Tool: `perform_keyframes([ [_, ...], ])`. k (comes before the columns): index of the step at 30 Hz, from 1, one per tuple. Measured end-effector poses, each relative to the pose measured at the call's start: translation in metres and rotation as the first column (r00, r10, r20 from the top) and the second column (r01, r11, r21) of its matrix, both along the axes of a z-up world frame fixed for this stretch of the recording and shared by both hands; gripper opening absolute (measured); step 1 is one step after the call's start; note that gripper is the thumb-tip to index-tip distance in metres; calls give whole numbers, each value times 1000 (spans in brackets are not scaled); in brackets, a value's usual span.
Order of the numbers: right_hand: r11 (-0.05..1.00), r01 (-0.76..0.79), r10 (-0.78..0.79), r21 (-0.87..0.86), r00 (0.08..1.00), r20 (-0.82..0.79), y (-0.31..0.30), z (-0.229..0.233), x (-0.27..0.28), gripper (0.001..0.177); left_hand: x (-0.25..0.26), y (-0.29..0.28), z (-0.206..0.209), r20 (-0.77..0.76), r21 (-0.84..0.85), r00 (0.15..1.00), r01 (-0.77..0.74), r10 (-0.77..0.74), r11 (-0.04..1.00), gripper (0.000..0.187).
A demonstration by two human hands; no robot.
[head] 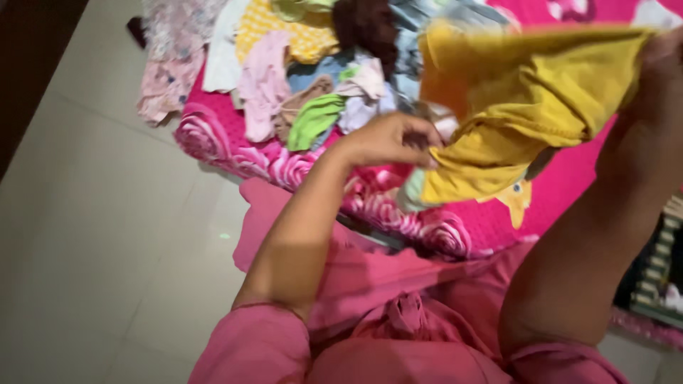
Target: The person folds multiple pieces of children's and adult clothing by hand on top of a pink bed sheet, smoothing out and stacking each item neatly on the side.
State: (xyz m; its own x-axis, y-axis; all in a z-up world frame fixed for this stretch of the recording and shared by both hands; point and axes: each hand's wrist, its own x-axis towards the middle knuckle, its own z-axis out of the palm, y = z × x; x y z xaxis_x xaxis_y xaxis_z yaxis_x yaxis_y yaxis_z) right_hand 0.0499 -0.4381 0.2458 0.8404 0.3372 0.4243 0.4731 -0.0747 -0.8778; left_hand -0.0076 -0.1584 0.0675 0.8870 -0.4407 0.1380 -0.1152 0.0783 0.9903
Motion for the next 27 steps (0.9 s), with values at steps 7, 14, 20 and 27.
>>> perform_keyframes([
  [7,802,578,-579,-148,814,42,-140,-41,-9,12,9,-58,60,417,32,727,-612,546,791,21],
  [14,716,698,-643,-27,673,365,-242,-64,-91,14,-6,-151,75,768,-39,494,-600,408,799,21],
  [20,276,-57,-671,-959,704,-235,-324,-210,-158,27,-19,-193,3,228,817,954,-80,-193,571,14],
  [27,646,149,-639,-748,641,-424,-304,-279,-179,33,-30,-201,-101,255,778,964,-164,-67,607,19],
])
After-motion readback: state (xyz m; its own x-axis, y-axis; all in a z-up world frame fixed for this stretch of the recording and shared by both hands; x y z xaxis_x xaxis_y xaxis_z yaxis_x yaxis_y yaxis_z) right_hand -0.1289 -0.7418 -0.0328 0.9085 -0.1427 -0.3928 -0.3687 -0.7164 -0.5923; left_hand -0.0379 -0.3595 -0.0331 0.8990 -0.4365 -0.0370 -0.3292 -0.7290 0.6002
